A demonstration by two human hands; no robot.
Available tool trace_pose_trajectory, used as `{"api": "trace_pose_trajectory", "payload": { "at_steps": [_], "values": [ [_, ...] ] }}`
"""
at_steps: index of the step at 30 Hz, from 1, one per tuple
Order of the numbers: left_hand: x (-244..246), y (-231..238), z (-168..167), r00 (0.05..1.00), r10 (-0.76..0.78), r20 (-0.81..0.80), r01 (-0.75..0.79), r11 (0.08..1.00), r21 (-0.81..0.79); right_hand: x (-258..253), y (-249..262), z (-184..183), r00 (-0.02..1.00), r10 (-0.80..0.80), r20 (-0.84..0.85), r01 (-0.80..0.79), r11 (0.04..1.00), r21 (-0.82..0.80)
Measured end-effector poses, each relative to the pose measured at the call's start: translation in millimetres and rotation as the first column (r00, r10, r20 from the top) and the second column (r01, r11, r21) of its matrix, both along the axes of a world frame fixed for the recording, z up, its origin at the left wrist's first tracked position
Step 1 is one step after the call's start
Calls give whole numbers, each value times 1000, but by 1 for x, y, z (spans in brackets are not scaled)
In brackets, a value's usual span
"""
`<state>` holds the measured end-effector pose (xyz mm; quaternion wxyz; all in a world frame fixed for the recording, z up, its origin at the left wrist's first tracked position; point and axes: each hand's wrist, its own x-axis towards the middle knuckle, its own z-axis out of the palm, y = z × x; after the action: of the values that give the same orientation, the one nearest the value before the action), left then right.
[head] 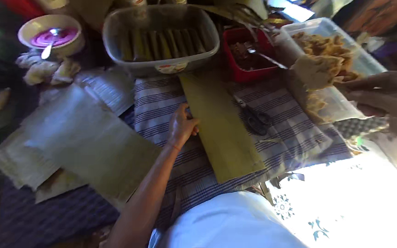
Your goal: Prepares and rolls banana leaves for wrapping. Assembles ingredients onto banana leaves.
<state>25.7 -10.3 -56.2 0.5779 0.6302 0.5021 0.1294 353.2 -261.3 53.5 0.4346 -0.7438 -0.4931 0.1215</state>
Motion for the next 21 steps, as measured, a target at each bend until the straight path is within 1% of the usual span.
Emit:
{"api": "trace_pose_trajectory", "payload": {
  "at_steps": [3, 5, 8, 10, 11, 13, 17, 21],
  "values": [
    [-10, -4, -6, 999, 30, 44, -30, 1000, 3, -56, 44, -7, 970, 179, 164, -165, 982, -94],
    [-13, -8, -7, 997, 48, 56, -48, 999, -9, -93, 73, -18, 929, 260, 263, -219, 959, -178],
    [-18, -15, -8, 992, 102, 68, -102, 995, -6, -131, 106, -46, 853, 287, 436, -192, 950, -248],
    [-21, -20, -17, 984, 143, 111, -148, 988, 39, -148, 119, -66, 793, 241, 559, -121, 962, -243],
    [-22, -22, -20, 979, 155, 136, -163, 985, 57, -156, 123, -74, 783, 214, 584, -84, 967, -242],
    [-22, -24, -21, 975, 148, 169, -165, 982, 94, -172, 129, -91, 790, 177, 587, -35, 969, -245],
    [-20, -24, -23, 984, 67, 165, -96, 980, 173, -205, 127, -118, 877, 154, 455, -41, 968, -248],
    [-17, -23, -19, 990, -15, 141, -9, 985, 170, -219, 126, -132, 922, 101, 373, -56, 990, -130]
  ]
}}
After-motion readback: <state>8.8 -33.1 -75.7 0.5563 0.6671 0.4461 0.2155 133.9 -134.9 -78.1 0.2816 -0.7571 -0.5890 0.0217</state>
